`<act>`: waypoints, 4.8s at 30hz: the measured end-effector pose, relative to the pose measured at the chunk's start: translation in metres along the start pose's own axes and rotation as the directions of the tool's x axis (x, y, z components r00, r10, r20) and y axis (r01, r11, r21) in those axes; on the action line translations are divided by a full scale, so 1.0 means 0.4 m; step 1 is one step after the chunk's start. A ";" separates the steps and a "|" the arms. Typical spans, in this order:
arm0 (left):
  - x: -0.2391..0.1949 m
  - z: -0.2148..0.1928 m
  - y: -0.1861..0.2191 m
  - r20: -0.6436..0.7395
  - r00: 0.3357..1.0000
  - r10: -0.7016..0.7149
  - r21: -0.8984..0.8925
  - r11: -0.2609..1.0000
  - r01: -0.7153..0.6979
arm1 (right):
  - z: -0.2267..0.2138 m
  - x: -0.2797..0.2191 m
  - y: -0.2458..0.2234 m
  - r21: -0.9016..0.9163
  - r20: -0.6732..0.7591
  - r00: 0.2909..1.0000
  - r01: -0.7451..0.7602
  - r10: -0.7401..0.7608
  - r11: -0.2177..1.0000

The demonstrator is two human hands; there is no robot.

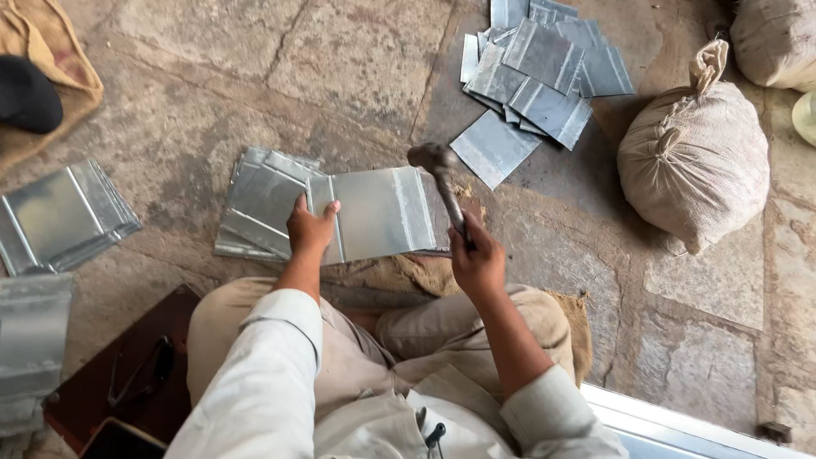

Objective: The person hammers rectangular metal sheets on a metal block by hand using a hammer.

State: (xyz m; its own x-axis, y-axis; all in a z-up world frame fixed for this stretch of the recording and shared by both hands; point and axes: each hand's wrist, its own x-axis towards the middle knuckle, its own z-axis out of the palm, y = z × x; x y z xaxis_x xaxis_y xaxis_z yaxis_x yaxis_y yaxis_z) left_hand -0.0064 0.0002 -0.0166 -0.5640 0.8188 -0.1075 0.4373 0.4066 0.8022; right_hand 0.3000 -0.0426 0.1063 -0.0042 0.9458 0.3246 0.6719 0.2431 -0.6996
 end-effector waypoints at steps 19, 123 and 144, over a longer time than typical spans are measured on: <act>0.030 0.015 -0.023 -0.015 0.996 -0.089 -0.050 0.995 0.089 | 0.003 -0.057 0.030 0.051 0.117 0.986 0.110 -0.115 0.993; 0.042 0.051 -0.029 -0.048 0.992 -0.119 -0.043 0.992 0.117 | -0.115 -0.133 -0.014 0.328 0.189 0.941 -0.329 0.279 0.886; 0.007 -0.030 0.049 -0.002 0.979 -0.202 0.056 0.978 0.202 | 0.012 -0.171 0.121 -0.029 0.165 0.969 -0.183 0.186 0.983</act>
State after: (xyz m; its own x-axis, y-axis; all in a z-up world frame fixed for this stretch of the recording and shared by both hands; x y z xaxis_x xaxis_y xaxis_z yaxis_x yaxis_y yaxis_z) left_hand -0.0080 0.0057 0.0057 -0.6420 0.7189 -0.2665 0.3532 0.5858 0.7295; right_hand 0.3294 -0.0946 0.0471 -0.0014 0.9968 0.0798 0.6823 0.0593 -0.7287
